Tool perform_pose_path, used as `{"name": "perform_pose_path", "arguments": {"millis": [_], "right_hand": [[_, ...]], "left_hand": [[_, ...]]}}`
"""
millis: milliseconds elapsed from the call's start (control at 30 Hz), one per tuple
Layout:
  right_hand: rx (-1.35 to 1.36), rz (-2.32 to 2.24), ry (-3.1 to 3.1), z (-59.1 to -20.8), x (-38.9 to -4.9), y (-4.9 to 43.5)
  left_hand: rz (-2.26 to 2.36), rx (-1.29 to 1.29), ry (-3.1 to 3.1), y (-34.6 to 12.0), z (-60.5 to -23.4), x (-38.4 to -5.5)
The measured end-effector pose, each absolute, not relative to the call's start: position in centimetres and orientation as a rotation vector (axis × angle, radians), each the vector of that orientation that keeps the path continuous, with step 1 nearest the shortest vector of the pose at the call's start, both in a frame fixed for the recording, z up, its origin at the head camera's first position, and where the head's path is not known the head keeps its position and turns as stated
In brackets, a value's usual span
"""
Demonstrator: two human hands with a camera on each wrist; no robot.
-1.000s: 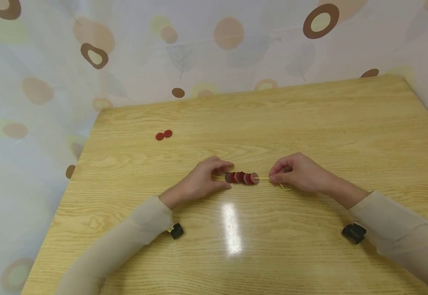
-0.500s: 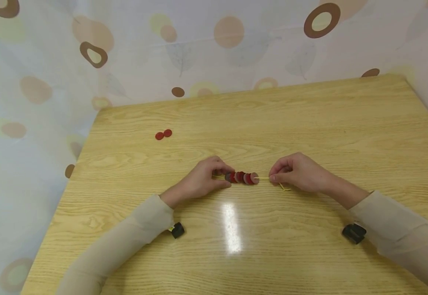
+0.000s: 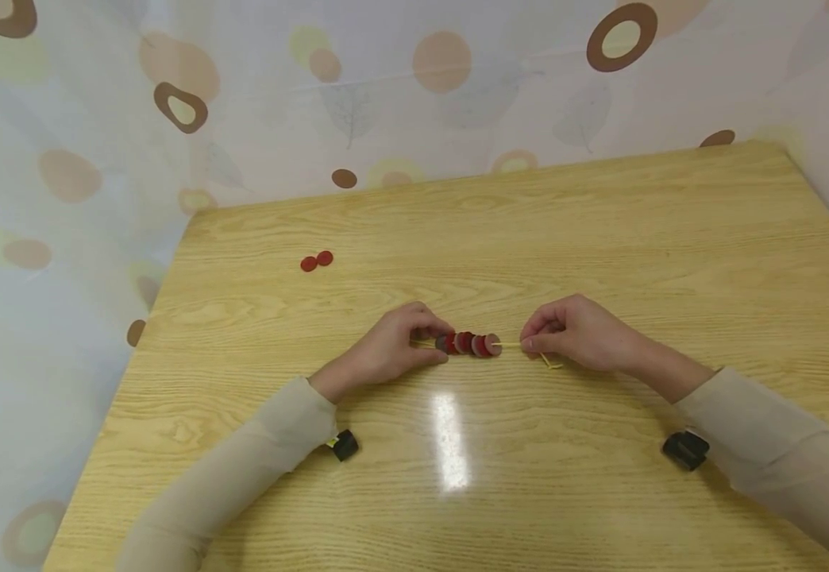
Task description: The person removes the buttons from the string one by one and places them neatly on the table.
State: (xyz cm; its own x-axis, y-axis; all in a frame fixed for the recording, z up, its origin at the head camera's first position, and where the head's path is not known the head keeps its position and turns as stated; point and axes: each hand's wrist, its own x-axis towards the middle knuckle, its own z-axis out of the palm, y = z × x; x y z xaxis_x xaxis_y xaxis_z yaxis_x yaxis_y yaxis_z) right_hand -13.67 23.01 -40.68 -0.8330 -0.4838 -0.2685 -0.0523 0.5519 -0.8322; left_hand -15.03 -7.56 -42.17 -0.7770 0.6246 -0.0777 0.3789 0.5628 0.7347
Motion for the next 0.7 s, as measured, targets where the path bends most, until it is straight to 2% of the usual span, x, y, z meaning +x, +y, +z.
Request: {"name": "perform_pose_path", "arguments": {"millis": [700], "right_hand": [[-0.432, -1.204, 2.309, -40.59, -13.79, 23.01]], "left_hand": [[1.108, 0.816, 2.452, -7.49, -42.15, -15.1]]}}
